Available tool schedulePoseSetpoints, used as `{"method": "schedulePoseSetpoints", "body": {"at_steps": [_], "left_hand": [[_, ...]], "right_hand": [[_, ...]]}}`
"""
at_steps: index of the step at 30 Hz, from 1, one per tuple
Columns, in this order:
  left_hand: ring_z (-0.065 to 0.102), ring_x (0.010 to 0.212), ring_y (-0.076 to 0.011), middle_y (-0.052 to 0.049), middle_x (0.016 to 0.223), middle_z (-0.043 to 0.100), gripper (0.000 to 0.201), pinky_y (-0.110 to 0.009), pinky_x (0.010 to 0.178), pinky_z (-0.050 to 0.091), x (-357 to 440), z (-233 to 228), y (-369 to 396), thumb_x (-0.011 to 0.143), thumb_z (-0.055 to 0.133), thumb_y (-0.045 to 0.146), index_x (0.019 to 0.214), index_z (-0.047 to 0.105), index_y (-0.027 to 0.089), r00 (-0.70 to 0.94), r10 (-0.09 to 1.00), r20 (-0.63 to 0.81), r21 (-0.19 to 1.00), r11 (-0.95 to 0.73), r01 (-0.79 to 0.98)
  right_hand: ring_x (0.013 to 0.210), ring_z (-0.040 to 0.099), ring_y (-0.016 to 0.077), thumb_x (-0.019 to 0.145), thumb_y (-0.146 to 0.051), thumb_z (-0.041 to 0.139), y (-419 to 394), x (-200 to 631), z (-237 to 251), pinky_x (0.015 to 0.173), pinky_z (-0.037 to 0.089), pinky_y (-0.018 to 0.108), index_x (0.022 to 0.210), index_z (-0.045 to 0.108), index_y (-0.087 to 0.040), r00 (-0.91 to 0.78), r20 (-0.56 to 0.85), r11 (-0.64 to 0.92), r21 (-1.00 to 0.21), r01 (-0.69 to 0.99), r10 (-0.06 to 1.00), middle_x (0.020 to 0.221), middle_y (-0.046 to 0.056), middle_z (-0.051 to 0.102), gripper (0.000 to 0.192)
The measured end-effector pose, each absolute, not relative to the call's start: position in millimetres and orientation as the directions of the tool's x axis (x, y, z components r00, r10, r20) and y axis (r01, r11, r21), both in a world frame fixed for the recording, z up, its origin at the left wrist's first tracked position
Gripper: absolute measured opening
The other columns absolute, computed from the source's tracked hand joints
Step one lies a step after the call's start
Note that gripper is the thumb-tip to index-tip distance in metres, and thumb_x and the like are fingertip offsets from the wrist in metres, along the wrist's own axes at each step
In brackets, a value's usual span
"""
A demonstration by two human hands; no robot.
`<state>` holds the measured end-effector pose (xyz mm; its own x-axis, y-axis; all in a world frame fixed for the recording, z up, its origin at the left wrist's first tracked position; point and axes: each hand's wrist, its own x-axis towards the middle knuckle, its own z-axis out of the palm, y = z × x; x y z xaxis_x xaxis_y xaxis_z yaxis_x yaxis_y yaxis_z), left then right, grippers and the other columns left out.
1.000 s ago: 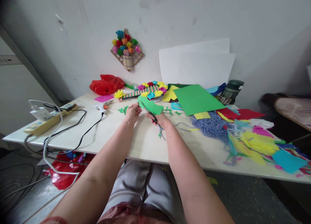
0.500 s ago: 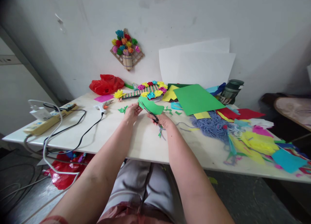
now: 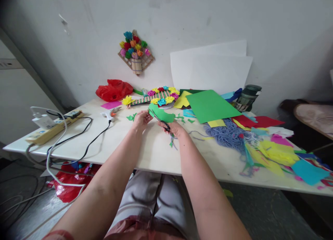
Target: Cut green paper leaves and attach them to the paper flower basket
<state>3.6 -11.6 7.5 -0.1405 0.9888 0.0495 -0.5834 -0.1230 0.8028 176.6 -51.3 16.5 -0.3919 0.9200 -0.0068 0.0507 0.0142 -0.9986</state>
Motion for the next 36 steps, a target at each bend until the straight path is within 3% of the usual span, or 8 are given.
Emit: {"method": "schedulePoseSetpoints", "body": {"at_steps": [24, 36], "left_hand": [[0.055, 0.046, -0.0101, 0.004, 0.052, 0.053, 0.029, -0.025, 0.055, 0.048, 5.0, 10.5, -14.3, 0.063, 0.069, 0.029, 0.069, 0.042, 0.019, -0.141, 0.988, 0.067, 0.839, -0.132, -0.528], [0.056, 0.044, -0.0113, 0.006, 0.056, 0.051, 0.03, -0.028, 0.053, 0.049, 3.3, 6.9, -8.1, 0.062, 0.065, 0.031, 0.07, 0.038, 0.02, -0.142, 0.979, 0.148, 0.864, -0.197, -0.464]], "right_hand": [[0.034, 0.033, 0.0041, 0.055, -0.044, 0.077, -50.8, 179.9, 14.4, 0.032, 0.021, 0.018, 0.064, 0.049, -0.018, -0.431, 0.039, 0.056, -0.998, 0.028, 0.902, 0.045, -0.006, 0.048, 0.039], [0.033, 0.034, 0.0036, 0.056, -0.042, 0.078, -48.5, 181.8, 13.4, 0.03, 0.02, 0.017, 0.063, 0.046, -0.017, -0.45, 0.036, 0.05, -0.999, 0.019, 0.892, 0.044, -0.006, 0.048, 0.041]]}}
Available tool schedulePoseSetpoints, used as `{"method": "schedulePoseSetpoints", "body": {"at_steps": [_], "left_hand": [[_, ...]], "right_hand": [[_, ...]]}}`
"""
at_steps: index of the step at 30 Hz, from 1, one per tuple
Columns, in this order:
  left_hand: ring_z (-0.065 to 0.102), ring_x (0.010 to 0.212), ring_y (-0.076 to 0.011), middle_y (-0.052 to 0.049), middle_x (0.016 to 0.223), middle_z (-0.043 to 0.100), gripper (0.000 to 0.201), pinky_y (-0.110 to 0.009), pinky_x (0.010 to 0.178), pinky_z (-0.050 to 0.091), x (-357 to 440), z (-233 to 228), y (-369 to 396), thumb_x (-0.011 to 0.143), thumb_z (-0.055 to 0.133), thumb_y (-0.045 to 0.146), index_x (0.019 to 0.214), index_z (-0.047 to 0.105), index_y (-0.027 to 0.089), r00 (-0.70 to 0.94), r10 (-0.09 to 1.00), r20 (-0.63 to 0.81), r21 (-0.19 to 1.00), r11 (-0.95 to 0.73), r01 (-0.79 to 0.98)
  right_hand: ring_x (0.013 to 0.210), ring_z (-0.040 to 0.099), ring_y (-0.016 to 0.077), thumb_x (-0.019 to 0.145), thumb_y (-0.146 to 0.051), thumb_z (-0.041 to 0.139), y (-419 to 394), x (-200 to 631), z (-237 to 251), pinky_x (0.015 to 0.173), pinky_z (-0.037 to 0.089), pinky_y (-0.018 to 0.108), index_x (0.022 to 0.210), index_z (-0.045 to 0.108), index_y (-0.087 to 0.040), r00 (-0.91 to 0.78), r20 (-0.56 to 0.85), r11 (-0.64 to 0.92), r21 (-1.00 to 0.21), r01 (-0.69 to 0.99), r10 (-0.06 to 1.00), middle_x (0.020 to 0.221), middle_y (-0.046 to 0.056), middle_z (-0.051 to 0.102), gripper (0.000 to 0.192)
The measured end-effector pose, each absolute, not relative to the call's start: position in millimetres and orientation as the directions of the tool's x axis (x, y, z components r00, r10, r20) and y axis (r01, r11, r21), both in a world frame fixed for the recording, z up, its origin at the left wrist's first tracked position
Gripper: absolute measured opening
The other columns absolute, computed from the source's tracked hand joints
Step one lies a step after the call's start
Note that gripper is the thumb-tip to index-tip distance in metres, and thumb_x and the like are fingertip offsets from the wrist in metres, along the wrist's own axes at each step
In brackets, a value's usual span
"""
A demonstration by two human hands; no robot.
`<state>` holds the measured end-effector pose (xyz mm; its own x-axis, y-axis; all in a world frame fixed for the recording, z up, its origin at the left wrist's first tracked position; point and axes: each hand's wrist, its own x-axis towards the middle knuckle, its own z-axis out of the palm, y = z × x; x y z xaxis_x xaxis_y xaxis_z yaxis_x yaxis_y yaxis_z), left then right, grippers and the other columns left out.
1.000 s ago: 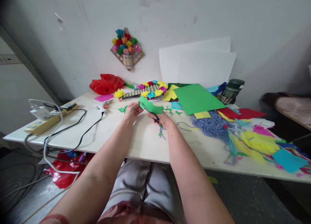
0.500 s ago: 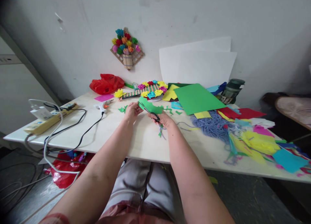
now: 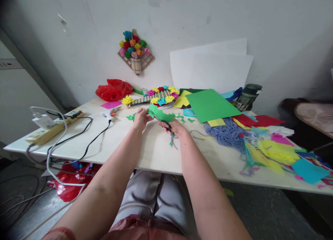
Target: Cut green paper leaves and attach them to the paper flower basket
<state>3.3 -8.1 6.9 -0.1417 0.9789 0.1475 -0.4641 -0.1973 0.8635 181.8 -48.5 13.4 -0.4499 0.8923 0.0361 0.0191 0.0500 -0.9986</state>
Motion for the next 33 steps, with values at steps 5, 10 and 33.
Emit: {"method": "schedulePoseSetpoints", "body": {"at_steps": [5, 10, 33], "left_hand": [[0.057, 0.047, -0.0127, 0.006, 0.057, 0.05, 0.031, -0.029, 0.053, 0.05, 4, 9, -10, 0.062, 0.065, 0.031, 0.07, 0.037, 0.02, -0.127, 0.979, 0.161, 0.853, -0.202, -0.481], [0.057, 0.05, -0.0123, 0.006, 0.061, 0.05, 0.031, -0.031, 0.057, 0.051, 3, 6, -8, 0.063, 0.066, 0.03, 0.071, 0.037, 0.02, -0.1, 0.984, 0.148, 0.84, -0.179, -0.513], [0.052, 0.05, -0.0099, 0.003, 0.059, 0.05, 0.034, -0.028, 0.057, 0.05, 9, 3, -4, 0.073, 0.059, 0.049, 0.072, 0.044, 0.019, -0.128, 0.991, 0.035, 0.803, -0.104, -0.587]], "right_hand": [[0.032, 0.033, 0.0039, 0.058, -0.04, 0.076, -50, 180, 16, 0.03, 0.02, 0.018, 0.063, 0.047, -0.018, -0.45, 0.025, 0.044, -0.998, 0.033, 0.893, 0.043, -0.006, 0.047, 0.038], [0.032, 0.034, 0.0038, 0.057, -0.041, 0.077, -49, 181, 15, 0.03, 0.021, 0.017, 0.061, 0.045, -0.018, -0.447, 0.012, 0.034, -0.999, 0.041, 0.895, 0.043, -0.006, 0.047, 0.039], [0.032, 0.038, 0.0046, 0.059, -0.038, 0.076, -49, 179, 15, 0.029, 0.027, 0.016, 0.059, 0.049, -0.017, -0.317, 0.017, 0.053, -0.993, 0.107, 0.948, 0.043, -0.005, 0.049, 0.034]]}}
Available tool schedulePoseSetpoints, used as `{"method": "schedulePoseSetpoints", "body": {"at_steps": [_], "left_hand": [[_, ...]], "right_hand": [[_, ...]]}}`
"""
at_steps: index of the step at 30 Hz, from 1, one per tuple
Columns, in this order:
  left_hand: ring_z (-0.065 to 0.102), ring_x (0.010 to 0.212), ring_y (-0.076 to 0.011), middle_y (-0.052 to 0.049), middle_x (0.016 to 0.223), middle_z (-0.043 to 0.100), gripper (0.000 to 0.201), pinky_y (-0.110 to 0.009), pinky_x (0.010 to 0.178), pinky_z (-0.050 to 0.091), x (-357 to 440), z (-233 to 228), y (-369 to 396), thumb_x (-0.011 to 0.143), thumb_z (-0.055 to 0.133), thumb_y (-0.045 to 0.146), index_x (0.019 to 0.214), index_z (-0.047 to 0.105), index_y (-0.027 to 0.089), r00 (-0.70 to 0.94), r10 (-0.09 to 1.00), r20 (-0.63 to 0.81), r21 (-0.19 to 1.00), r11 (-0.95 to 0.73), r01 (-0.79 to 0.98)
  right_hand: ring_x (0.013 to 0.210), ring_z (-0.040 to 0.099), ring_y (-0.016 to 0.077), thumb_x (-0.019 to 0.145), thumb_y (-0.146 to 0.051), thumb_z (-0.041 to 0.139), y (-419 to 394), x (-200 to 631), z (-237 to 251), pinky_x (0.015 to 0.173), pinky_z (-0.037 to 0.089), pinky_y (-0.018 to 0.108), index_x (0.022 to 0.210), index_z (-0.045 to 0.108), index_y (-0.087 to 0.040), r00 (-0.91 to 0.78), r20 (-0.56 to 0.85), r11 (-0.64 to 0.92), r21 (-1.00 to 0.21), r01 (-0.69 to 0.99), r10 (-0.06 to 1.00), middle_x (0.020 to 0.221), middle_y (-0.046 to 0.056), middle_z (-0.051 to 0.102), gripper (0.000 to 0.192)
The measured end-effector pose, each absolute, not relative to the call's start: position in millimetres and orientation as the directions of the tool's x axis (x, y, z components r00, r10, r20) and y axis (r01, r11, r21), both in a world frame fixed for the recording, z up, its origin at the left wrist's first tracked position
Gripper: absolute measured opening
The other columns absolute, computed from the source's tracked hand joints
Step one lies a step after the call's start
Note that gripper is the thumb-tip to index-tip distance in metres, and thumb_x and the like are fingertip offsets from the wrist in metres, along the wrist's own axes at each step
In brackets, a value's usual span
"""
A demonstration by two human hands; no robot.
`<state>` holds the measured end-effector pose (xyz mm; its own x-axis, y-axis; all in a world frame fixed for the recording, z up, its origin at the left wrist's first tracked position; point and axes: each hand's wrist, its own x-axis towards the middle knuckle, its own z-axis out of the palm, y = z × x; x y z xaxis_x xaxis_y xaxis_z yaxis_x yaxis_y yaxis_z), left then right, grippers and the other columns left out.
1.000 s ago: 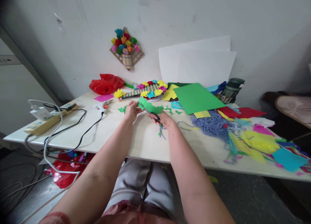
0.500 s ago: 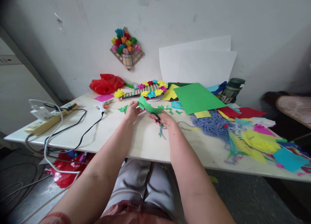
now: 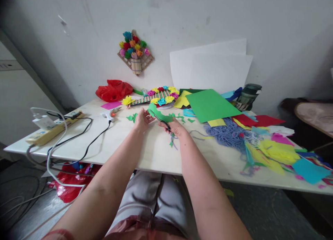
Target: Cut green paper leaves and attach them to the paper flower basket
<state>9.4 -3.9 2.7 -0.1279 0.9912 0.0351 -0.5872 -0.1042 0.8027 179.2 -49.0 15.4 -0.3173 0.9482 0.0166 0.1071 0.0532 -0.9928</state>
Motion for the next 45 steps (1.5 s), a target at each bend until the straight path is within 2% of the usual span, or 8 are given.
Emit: {"method": "schedulePoseSetpoints", "body": {"at_steps": [4, 8, 15, 26, 31, 40, 45], "left_hand": [[0.052, 0.048, -0.0092, 0.0, 0.059, 0.055, 0.027, -0.026, 0.052, 0.047, 14, 7, -14, 0.066, 0.069, 0.032, 0.07, 0.048, 0.016, -0.047, 0.994, 0.098, 0.851, -0.108, -0.514], [0.056, 0.055, -0.0088, -0.003, 0.068, 0.063, 0.026, -0.025, 0.058, 0.048, 20, 8, -20, 0.06, 0.073, 0.022, 0.073, 0.053, 0.014, -0.036, 0.989, 0.144, 0.853, -0.142, -0.501], [0.055, 0.053, -0.0068, 0.001, 0.065, 0.06, 0.032, -0.026, 0.064, 0.05, 20, 4, -16, 0.056, 0.078, 0.021, 0.074, 0.053, 0.014, -0.037, 0.989, 0.145, 0.842, -0.143, -0.52], [0.057, 0.055, -0.0081, 0.004, 0.062, 0.057, 0.042, -0.029, 0.071, 0.05, 23, 6, -16, 0.059, 0.075, 0.01, 0.09, 0.049, 0.015, -0.178, 0.981, 0.08, 0.822, -0.166, -0.544], [0.057, 0.053, -0.0083, 0.006, 0.058, 0.055, 0.048, -0.03, 0.071, 0.049, 28, 11, -21, 0.062, 0.07, 0.004, 0.105, 0.049, 0.013, -0.236, 0.971, 0.043, 0.823, -0.169, -0.543], [0.054, 0.051, -0.0065, 0.008, 0.057, 0.053, 0.057, -0.028, 0.07, 0.049, 28, 13, -22, 0.06, 0.07, 0.004, 0.115, 0.055, 0.011, -0.193, 0.979, 0.068, 0.838, -0.161, -0.521], [0.054, 0.051, -0.0069, 0.007, 0.058, 0.053, 0.06, -0.029, 0.07, 0.048, 29, 12, -22, 0.06, 0.07, 0.003, 0.117, 0.055, 0.009, -0.193, 0.979, 0.07, 0.829, -0.165, -0.535]], "right_hand": [[0.033, 0.039, 0.0051, 0.058, -0.035, 0.076, -47, 175, 17, 0.029, 0.03, 0.016, 0.066, 0.05, -0.018, -0.244, 0.095, 0.117, -0.99, 0.077, 0.965, 0.043, -0.007, 0.048, 0.032], [0.034, 0.039, 0.0054, 0.057, -0.034, 0.077, -46, 171, 17, 0.029, 0.031, 0.016, 0.071, 0.053, -0.018, -0.22, 0.12, 0.137, -0.988, 0.068, 0.968, 0.043, -0.008, 0.048, 0.032], [0.036, 0.041, 0.0057, 0.056, -0.034, 0.077, -48, 168, 16, 0.031, 0.035, 0.017, 0.075, 0.056, -0.018, -0.24, 0.119, 0.128, -0.992, 0.021, 0.963, 0.047, -0.008, 0.048, 0.033], [0.034, 0.04, 0.0054, 0.059, -0.032, 0.075, -43, 167, 10, 0.03, 0.033, 0.016, 0.078, 0.059, -0.018, -0.213, 0.08, 0.1, -0.992, 0.083, 0.974, 0.043, -0.008, 0.048, 0.028], [0.033, 0.04, 0.0054, 0.059, -0.034, 0.075, -42, 166, 10, 0.03, 0.033, 0.016, 0.077, 0.059, -0.018, -0.196, 0.075, 0.096, -0.991, 0.096, 0.978, 0.042, -0.008, 0.048, 0.029], [0.032, 0.038, 0.0044, 0.06, -0.035, 0.076, -43, 168, 11, 0.029, 0.031, 0.016, 0.067, 0.054, -0.018, -0.204, 0.073, 0.096, -0.99, 0.106, 0.976, 0.042, -0.007, 0.048, 0.029], [0.033, 0.039, 0.0048, 0.062, -0.035, 0.074, -42, 169, 9, 0.029, 0.031, 0.016, 0.065, 0.054, -0.018, -0.232, 0.12, 0.141, -0.987, 0.078, 0.965, 0.043, -0.006, 0.049, 0.027]]}}
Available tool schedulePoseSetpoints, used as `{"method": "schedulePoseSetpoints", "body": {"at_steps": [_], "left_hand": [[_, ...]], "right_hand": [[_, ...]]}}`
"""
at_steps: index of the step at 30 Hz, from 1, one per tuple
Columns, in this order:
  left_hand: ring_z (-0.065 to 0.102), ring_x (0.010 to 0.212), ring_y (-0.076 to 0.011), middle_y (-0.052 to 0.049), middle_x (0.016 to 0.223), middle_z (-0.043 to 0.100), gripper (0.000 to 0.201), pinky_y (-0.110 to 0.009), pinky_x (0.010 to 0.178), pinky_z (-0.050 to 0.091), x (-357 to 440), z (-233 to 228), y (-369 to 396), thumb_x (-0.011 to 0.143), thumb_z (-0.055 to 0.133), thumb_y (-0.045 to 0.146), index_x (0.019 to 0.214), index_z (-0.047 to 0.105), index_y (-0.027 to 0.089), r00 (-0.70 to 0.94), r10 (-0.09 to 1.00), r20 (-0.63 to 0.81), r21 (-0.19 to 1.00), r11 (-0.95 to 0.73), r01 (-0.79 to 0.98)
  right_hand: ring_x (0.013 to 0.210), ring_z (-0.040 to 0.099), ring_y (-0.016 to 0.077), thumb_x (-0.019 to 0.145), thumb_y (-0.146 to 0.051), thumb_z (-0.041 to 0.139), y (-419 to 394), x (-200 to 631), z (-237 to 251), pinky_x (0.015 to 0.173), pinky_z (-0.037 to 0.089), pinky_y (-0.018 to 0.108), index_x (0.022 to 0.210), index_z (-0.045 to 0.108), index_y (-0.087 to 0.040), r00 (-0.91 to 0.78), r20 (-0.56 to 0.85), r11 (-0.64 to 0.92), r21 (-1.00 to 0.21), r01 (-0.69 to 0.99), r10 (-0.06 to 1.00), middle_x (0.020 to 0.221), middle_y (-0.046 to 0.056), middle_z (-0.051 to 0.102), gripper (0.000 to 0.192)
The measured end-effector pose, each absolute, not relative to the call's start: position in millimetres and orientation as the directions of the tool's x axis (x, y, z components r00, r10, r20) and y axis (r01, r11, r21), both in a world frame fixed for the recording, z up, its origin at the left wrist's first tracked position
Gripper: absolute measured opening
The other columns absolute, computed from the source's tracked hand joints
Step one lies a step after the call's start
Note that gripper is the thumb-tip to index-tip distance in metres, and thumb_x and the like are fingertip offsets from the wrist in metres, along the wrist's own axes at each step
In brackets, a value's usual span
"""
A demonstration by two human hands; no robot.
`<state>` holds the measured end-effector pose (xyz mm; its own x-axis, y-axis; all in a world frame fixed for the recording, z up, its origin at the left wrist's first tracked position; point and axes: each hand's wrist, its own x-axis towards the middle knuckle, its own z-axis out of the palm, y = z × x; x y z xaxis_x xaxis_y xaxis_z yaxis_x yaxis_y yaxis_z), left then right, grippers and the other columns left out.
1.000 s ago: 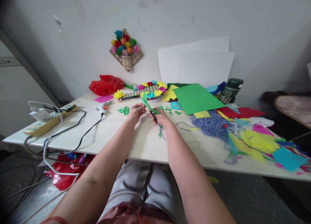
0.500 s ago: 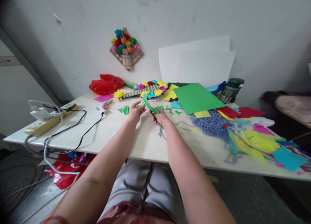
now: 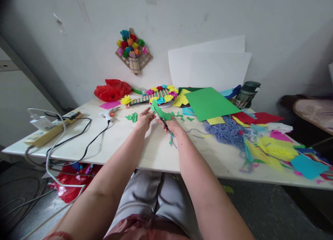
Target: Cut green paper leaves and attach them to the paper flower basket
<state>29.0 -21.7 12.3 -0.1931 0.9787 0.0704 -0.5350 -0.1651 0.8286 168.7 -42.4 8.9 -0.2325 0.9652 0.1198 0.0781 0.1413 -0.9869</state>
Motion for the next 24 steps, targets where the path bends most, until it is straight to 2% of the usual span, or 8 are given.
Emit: {"method": "schedulePoseSetpoints", "body": {"at_steps": [5, 10, 19, 24], "left_hand": [[0.054, 0.052, -0.0078, 0.006, 0.059, 0.055, 0.062, -0.029, 0.069, 0.047, 31, 10, -21, 0.059, 0.072, 0.007, 0.118, 0.055, 0.01, -0.157, 0.981, 0.113, 0.838, -0.179, -0.516], [0.054, 0.051, -0.0075, 0.007, 0.058, 0.054, 0.061, -0.027, 0.067, 0.046, 32, 9, -21, 0.058, 0.072, 0.01, 0.117, 0.055, 0.011, -0.152, 0.973, 0.171, 0.835, -0.225, -0.502], [0.054, 0.051, -0.0077, 0.006, 0.059, 0.055, 0.064, -0.029, 0.069, 0.046, 30, 8, -17, 0.058, 0.073, 0.012, 0.119, 0.055, 0.012, -0.152, 0.971, 0.184, 0.838, -0.236, -0.492], [0.053, 0.052, -0.0071, 0.006, 0.06, 0.055, 0.061, -0.028, 0.07, 0.046, 27, 10, -19, 0.059, 0.072, 0.01, 0.118, 0.056, 0.012, -0.129, 0.975, 0.183, 0.842, -0.223, -0.491]], "right_hand": [[0.033, 0.039, 0.0047, 0.063, -0.038, 0.074, -45, 170, 12, 0.029, 0.031, 0.016, 0.06, 0.052, -0.017, -0.234, 0.114, 0.133, -0.989, 0.065, 0.965, 0.043, -0.005, 0.048, 0.031], [0.034, 0.039, 0.0042, 0.061, -0.041, 0.075, -47, 169, 15, 0.029, 0.031, 0.016, 0.063, 0.054, -0.017, -0.216, 0.104, 0.116, -0.992, 0.045, 0.971, 0.043, -0.006, 0.048, 0.031], [0.032, 0.035, 0.0045, 0.061, -0.041, 0.073, -45, 165, 15, 0.028, 0.028, 0.017, 0.065, 0.054, -0.018, -0.199, 0.134, 0.148, -0.987, 0.055, 0.971, 0.041, -0.008, 0.044, 0.03], [0.03, 0.034, 0.0043, 0.062, -0.04, 0.073, -50, 163, 20, 0.028, 0.026, 0.017, 0.061, 0.049, -0.019, -0.2, 0.148, 0.168, -0.982, 0.087, 0.969, 0.04, -0.008, 0.043, 0.033]]}}
